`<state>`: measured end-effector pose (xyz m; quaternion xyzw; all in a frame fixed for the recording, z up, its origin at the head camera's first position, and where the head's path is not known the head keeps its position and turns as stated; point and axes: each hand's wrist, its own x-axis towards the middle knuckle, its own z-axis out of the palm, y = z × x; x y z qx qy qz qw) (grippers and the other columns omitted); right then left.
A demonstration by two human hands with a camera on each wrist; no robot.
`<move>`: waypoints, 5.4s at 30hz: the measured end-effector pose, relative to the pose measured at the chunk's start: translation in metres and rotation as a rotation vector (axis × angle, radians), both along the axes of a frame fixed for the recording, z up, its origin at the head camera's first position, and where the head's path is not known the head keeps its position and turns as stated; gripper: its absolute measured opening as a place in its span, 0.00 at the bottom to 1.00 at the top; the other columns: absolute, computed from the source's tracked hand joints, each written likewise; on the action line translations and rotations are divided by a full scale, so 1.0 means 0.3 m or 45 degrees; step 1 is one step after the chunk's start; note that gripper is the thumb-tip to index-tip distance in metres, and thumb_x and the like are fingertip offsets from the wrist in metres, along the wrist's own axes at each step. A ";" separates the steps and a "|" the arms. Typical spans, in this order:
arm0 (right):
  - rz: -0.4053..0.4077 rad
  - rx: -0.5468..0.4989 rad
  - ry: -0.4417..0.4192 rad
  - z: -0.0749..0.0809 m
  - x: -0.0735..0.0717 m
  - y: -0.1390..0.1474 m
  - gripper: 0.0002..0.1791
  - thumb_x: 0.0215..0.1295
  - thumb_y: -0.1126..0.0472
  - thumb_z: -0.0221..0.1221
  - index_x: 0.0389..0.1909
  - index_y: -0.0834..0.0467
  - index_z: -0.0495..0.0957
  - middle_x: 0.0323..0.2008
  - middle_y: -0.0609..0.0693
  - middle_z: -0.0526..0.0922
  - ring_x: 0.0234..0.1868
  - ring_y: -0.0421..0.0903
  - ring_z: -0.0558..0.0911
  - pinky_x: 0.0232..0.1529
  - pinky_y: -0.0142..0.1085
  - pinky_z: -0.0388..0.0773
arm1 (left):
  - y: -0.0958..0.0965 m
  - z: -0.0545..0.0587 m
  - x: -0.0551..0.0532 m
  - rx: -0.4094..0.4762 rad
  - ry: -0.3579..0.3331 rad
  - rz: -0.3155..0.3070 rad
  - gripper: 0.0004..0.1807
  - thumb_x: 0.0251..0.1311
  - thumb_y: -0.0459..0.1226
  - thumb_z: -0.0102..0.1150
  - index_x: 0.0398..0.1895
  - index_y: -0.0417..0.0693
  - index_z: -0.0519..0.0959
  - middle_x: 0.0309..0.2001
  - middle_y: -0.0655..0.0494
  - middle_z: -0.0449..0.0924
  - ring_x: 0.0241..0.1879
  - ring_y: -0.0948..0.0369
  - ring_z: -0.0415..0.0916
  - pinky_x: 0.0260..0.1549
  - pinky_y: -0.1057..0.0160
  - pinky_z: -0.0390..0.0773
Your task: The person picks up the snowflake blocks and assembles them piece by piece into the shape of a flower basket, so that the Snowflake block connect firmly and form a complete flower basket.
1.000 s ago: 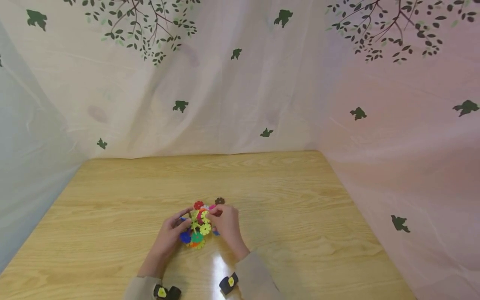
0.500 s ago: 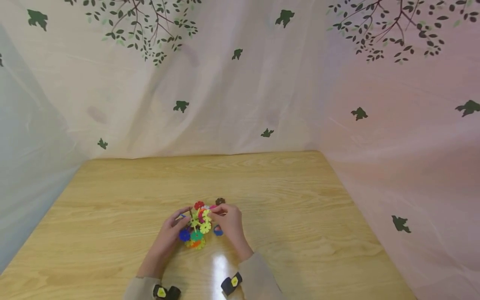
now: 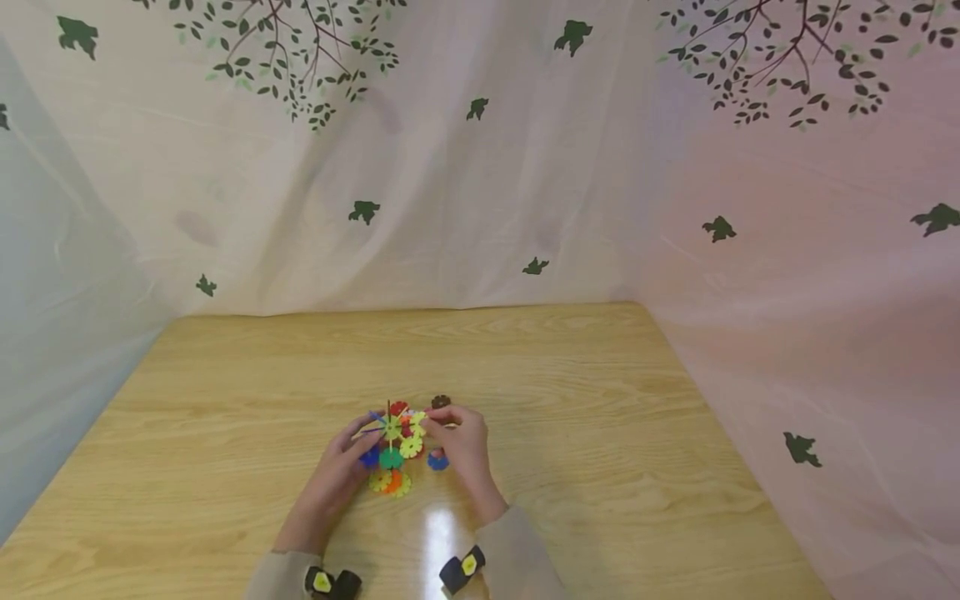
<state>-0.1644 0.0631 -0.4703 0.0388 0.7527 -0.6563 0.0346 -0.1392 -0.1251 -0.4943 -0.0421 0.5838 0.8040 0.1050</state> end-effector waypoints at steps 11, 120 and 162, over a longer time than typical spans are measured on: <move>-0.049 -0.103 -0.044 0.003 0.013 -0.022 0.12 0.58 0.64 0.66 0.40 0.67 0.80 0.33 0.51 0.80 0.30 0.41 0.81 0.21 0.30 0.81 | -0.003 -0.005 0.001 0.043 0.073 -0.009 0.32 0.68 0.30 0.51 0.73 0.43 0.53 0.51 0.51 0.70 0.45 0.62 0.78 0.44 0.65 0.83; 0.097 0.184 0.037 -0.038 -0.007 0.007 0.09 0.59 0.62 0.67 0.35 0.65 0.83 0.31 0.56 0.85 0.25 0.38 0.82 0.23 0.34 0.84 | 0.013 -0.009 -0.012 -0.608 0.280 0.055 0.23 0.63 0.34 0.59 0.62 0.44 0.73 0.51 0.38 0.77 0.48 0.53 0.77 0.48 0.63 0.79; 0.129 0.095 -0.023 -0.026 -0.003 0.048 0.15 0.65 0.60 0.62 0.46 0.66 0.80 0.39 0.61 0.85 0.35 0.47 0.84 0.29 0.37 0.85 | -0.039 -0.023 -0.009 -0.072 -0.037 0.096 0.46 0.69 0.37 0.53 0.78 0.47 0.33 0.72 0.29 0.51 0.61 0.49 0.71 0.58 0.60 0.78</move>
